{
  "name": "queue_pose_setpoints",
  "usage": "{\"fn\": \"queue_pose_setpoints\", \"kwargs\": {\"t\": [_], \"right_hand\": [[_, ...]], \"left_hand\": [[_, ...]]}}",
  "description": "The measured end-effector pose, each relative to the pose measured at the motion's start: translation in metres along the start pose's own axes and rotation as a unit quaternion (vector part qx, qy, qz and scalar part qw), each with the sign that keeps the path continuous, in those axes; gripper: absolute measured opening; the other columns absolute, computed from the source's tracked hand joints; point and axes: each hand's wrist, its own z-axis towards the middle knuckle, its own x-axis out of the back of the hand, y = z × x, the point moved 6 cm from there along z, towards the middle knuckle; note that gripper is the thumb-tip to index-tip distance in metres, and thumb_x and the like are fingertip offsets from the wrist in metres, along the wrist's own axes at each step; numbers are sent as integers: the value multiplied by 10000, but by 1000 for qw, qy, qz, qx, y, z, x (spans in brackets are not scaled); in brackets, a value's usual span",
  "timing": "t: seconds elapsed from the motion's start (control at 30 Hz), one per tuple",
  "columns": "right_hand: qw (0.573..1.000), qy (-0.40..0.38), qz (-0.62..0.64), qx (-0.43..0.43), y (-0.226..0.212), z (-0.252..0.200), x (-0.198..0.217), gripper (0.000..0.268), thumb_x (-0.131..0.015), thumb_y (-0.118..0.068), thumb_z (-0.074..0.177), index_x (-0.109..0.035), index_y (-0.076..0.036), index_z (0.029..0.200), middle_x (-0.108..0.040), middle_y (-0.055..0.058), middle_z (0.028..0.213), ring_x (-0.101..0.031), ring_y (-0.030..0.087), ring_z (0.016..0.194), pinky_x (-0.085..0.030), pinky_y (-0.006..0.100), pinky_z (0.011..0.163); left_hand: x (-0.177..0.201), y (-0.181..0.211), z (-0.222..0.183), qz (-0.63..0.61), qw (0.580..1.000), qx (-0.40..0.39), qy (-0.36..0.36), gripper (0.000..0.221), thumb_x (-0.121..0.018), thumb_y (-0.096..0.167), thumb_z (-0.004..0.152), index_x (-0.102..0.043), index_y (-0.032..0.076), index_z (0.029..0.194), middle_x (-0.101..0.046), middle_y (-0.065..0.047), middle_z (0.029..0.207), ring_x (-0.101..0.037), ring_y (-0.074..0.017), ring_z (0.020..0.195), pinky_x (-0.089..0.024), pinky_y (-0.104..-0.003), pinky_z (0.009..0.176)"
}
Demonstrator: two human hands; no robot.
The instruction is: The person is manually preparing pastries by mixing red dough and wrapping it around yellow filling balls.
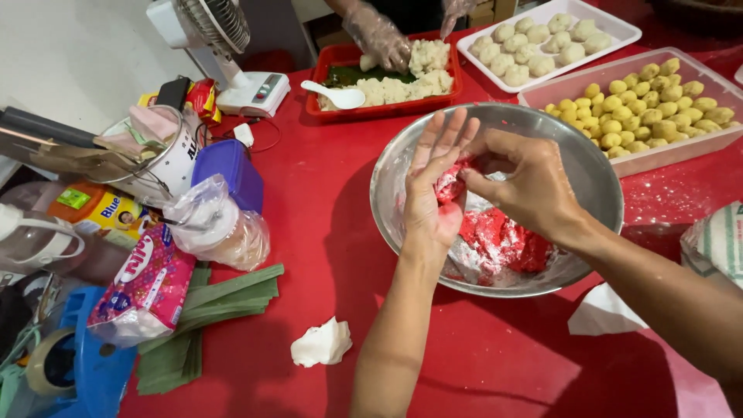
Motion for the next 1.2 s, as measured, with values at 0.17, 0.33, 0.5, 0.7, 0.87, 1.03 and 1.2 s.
{"fn": "queue_pose_setpoints", "kwargs": {"t": [0.17,0.33,0.5,0.7,0.87,1.03,1.2], "right_hand": [[991,38,-64,112,29,5,4,261,-831,75,820,-749,41,1066,-728,213,934,-748,305,842,-621,364,757],[982,-69,-155,-79,5,8,29,240,-754,-32,897,-698,-43,1130,-746,162,1034,-747,275,969,-634,408,865],[898,-150,-377,-172,56,-8,52,187,-732,-227,980,-781,-129,1131,-808,131,1020,-797,221,705,-671,302,549],[913,-209,-345,-51,101,-31,54,253,-670,-180,940,-768,-152,1171,-813,26,1112,-814,180,885,-649,351,823],[857,-230,-266,-376,43,-52,66,500,-531,-98,983,-552,-281,1448,-521,-16,1562,-746,276,1155,-713,364,730],[935,-26,-309,-172,108,-82,233,349,-608,30,1020,-663,-22,1361,-685,195,1200,-662,284,1062,-572,384,866],[914,53,-393,-82,149,-157,368,113,-716,-68,1200,-748,30,1246,-644,163,923,-561,237,819,-357,314,768]], "left_hand": [[17,9,0,-40,998,-40,30,497,-491,-156,909,-607,14,1362,-577,-252,1451,-517,-405,1388,-406,-544,1199],[9,18,5,-46,989,-22,142,351,-656,23,903,-651,18,1254,-699,-222,1144,-680,-336,1029,-560,-494,1014],[6,20,-7,95,964,23,248,328,-797,333,860,-725,99,1077,-568,25,527,-419,-84,443,-514,-289,559],[7,20,-2,50,977,18,205,303,-800,365,868,-725,114,1020,-633,21,554,-543,-79,418,-505,-268,546],[3,20,4,-65,990,-1,122,335,-773,211,919,-674,22,1176,-733,-204,1078,-683,-367,1111,-509,-579,1080],[3,23,9,-94,994,35,42,318,-635,255,1021,-626,71,1281,-657,-179,1312,-611,-364,1260,-403,-637,1150],[-5,16,3,-71,995,61,-23,308,-629,300,1037,-685,92,1257,-667,-121,1338,-573,-338,1338,-358,-635,1230]]}}
